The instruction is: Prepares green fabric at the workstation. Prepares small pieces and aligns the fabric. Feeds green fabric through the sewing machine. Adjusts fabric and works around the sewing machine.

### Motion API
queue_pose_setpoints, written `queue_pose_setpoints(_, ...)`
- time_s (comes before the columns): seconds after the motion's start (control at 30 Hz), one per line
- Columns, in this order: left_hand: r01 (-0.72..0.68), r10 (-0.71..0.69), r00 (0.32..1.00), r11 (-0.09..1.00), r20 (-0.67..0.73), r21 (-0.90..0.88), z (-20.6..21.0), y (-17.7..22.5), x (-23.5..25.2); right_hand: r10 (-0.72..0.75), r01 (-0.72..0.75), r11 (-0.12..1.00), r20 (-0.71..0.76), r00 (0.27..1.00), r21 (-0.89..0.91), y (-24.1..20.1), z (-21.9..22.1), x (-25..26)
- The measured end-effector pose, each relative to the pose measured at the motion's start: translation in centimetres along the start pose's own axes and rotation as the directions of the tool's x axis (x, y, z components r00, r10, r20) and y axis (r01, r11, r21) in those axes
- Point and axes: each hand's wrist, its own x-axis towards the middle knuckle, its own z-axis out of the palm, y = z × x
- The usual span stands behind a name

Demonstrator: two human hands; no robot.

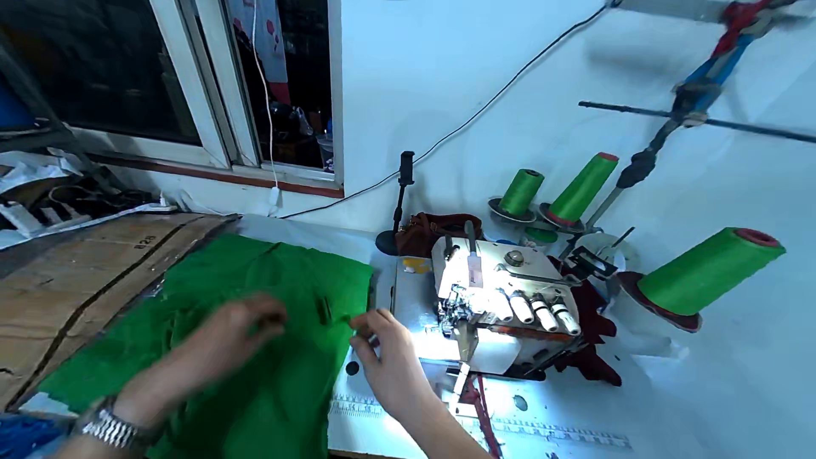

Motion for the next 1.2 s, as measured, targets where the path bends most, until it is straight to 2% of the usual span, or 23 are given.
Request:
queue_pose_setpoints(0.07, -0.138, 0.164, 0.978, 0.973, 0.130, -0.186, 3.7, 1.3, -2.1, -0.003, 0.002, 0.999, 0.023, 1.000, 0.043, 2.2, 1.3, -1.8)
queue_pose_setpoints(0.13, -0.206, 0.230, 0.965, 0.963, 0.130, -0.175, 6.4, 2.9, -3.6, -0.007, 0.006, 0.998, 0.016, 1.000, 0.058, 4.4, 2.7, -3.3)
queue_pose_setpoints(0.2, -0.206, 0.211, 0.970, 0.977, 0.117, -0.057, 8.2, 3.6, -4.3, 0.003, -0.003, 0.999, -0.010, 1.000, 0.044, 5.9, 4.0, -4.7)
queue_pose_setpoints(0.3, -0.068, 0.079, 0.985, 0.995, 0.156, -0.076, 9.1, 3.6, -4.3, -0.018, 0.020, 0.999, -0.070, 0.997, 0.033, 7.7, 4.5, -6.6)
queue_pose_setpoints(0.43, -0.058, 0.054, 0.997, 0.995, -0.047, -0.087, 11.8, 2.0, -5.6, -0.173, 0.181, 0.983, -0.150, 0.973, 0.039, 11.5, 3.1, -9.1)
queue_pose_setpoints(0.57, -0.064, 0.044, 0.993, 0.980, -0.109, -0.188, 11.7, 1.8, -5.6, -0.199, 0.218, 0.973, -0.193, 0.961, 0.079, 13.7, 2.7, -9.9)
queue_pose_setpoints(0.73, -0.053, 0.019, 0.986, 0.978, -0.166, -0.204, 11.8, 2.0, -5.7, -0.338, 0.297, 0.934, -0.218, 0.916, -0.201, 13.3, 4.3, -10.0)
queue_pose_setpoints(1.2, -0.055, 0.012, 0.982, 0.974, -0.191, -0.220, 11.9, 2.0, -5.5, -0.375, 0.318, 0.913, -0.217, 0.901, -0.256, 13.6, 4.6, -9.7)
